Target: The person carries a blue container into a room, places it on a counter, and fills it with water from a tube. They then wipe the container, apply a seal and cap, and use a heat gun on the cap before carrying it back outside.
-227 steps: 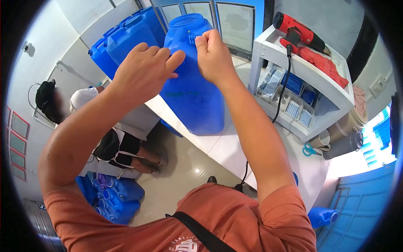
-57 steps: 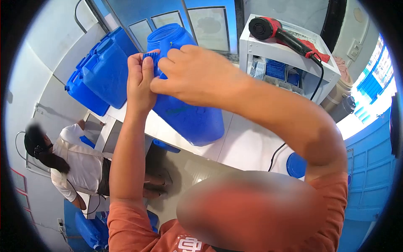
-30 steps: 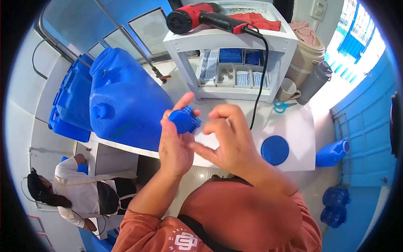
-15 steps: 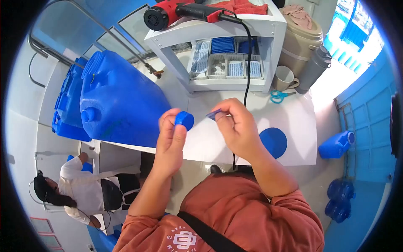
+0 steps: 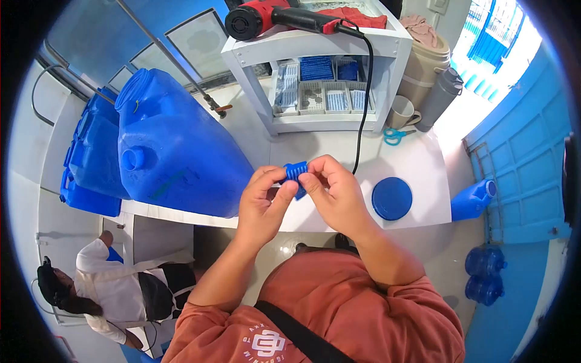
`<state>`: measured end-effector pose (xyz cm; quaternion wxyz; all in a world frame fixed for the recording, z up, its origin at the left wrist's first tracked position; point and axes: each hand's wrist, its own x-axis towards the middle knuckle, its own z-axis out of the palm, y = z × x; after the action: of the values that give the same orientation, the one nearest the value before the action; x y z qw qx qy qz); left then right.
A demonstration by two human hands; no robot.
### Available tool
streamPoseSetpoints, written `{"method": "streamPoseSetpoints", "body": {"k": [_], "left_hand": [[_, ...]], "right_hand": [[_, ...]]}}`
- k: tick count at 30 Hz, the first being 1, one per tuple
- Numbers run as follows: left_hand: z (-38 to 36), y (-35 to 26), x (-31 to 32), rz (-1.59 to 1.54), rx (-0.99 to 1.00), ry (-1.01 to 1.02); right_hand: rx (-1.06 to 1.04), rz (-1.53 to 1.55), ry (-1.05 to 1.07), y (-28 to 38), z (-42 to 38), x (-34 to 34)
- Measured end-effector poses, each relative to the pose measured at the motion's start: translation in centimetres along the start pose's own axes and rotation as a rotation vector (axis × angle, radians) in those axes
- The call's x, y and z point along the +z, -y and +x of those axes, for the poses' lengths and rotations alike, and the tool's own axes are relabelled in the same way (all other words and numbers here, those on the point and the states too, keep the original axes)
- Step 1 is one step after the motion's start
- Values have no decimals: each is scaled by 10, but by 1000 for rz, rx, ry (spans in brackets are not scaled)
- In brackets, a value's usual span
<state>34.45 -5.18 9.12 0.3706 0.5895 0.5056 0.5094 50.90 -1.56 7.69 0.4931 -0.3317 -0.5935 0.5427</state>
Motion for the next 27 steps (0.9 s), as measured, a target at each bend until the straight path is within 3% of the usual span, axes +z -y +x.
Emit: {"method": "streamPoseSetpoints", "body": {"k": [1, 3, 7, 9, 10, 12, 14, 16, 17, 19, 24, 26, 27], "left_hand": [[1, 3, -3, -6, 2, 1], [2, 10, -11, -7, 12, -10], [-1, 16, -20, 44, 71, -51], [-3, 12, -22, 6, -31, -111], [-6, 8, -24, 7, -35, -117], [-8, -4, -28, -399, -101, -95], [-12, -6, -34, -467, -118, -99], [-15, -9, -37, -536, -127, -102], [-17, -11, -37, -518, -117, -125], [-18, -14, -39, -479, -87, -176], [-26, -18, -54, -608, -169, -254], [-33, -17, -61, -599, -185, -218], [-36, -12, -66, -668, -174, -237]], "right_hand": [[0, -6, -1, 0, -1, 0], [-211, -315, -8, -2, -2, 0], [-21, -143, 147, 9, -2, 6], [-147, -161, 73, 12, 4, 13], [-53, -93, 37, 14, 10, 10], [-111, -219, 13, 19, 28, 2], [-165, -340, -3, 31, 38, 5], [-39, -423, 241, 49, 44, 10], [-41, -422, 253, 48, 45, 15], [-180, -449, 362, 47, 50, 26], [-206, -487, 413, 47, 50, 44], [-415, -670, 401, 43, 51, 52], [-423, -673, 401, 47, 60, 51]]}}
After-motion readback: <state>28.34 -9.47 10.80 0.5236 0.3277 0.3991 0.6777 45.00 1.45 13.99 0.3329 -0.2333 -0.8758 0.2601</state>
